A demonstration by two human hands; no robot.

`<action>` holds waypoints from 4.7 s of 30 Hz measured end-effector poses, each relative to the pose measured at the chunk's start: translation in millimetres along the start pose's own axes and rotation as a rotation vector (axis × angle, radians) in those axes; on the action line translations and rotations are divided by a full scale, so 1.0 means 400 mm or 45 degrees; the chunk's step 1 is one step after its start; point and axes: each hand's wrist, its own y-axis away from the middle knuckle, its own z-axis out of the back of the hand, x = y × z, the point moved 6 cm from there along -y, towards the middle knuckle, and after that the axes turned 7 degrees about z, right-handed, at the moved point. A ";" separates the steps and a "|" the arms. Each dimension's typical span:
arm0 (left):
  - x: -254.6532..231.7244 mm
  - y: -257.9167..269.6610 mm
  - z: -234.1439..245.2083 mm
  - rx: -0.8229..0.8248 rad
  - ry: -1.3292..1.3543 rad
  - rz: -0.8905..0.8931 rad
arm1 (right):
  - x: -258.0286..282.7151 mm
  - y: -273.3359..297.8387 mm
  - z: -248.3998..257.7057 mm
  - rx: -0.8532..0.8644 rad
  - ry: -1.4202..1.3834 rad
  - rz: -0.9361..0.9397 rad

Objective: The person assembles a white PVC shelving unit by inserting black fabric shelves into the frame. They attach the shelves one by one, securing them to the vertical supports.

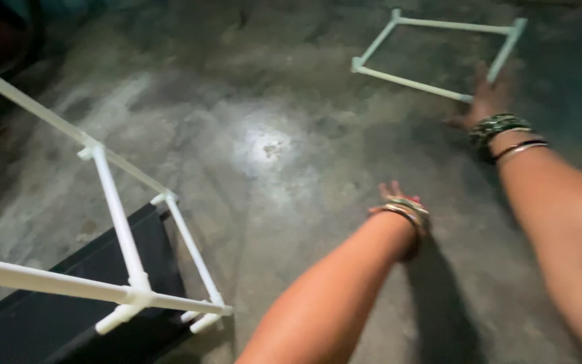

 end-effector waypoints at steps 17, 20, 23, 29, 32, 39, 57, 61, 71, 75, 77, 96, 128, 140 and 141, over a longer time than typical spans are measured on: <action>-0.008 0.099 -0.057 -0.006 -0.013 0.007 | -0.176 0.244 0.011 0.345 0.197 0.246; 0.001 0.220 -0.084 -0.104 0.235 0.043 | -0.174 0.425 0.130 0.247 0.085 0.170; -0.050 0.348 -0.121 -0.251 0.396 0.062 | -0.078 0.640 0.260 0.150 0.045 -0.066; -0.079 0.505 -0.123 -0.453 1.150 0.400 | 0.187 0.979 0.674 -0.162 -0.288 0.024; -0.044 0.577 -0.012 -0.996 1.521 0.389 | 0.256 1.042 0.876 -0.229 -0.314 0.070; -0.081 0.966 0.252 -1.363 2.175 0.224 | 0.402 1.083 1.294 -0.435 -0.245 0.164; 0.215 2.086 0.665 -1.719 2.345 -0.781 | 0.915 1.085 1.812 -0.227 -2.276 -0.365; 0.333 2.230 0.619 -1.656 2.383 -0.775 | 1.093 1.132 1.863 -0.175 -2.251 -0.188; 0.552 2.530 0.638 -1.573 2.078 -0.519 | 1.445 1.074 1.898 -0.310 -2.658 -0.060; 0.640 2.621 0.641 -1.749 2.013 -0.390 | 1.607 1.047 1.919 -0.344 -2.688 -0.035; 0.701 2.655 0.638 -1.818 2.030 -0.351 | 1.699 1.032 1.935 -0.344 -2.697 0.012; 0.929 2.167 0.652 -1.734 1.478 -0.194 | 2.199 0.660 1.835 -0.342 -2.211 0.701; 0.812 2.133 0.554 -1.545 2.369 -0.829 | 2.243 0.679 1.728 -0.066 -2.297 0.802; 0.878 2.071 0.578 -1.406 2.238 -0.921 | 2.295 0.671 1.692 0.001 -2.237 0.907; 0.878 2.069 0.581 -1.409 2.238 -0.904 | 2.299 0.669 1.687 0.016 -2.220 0.924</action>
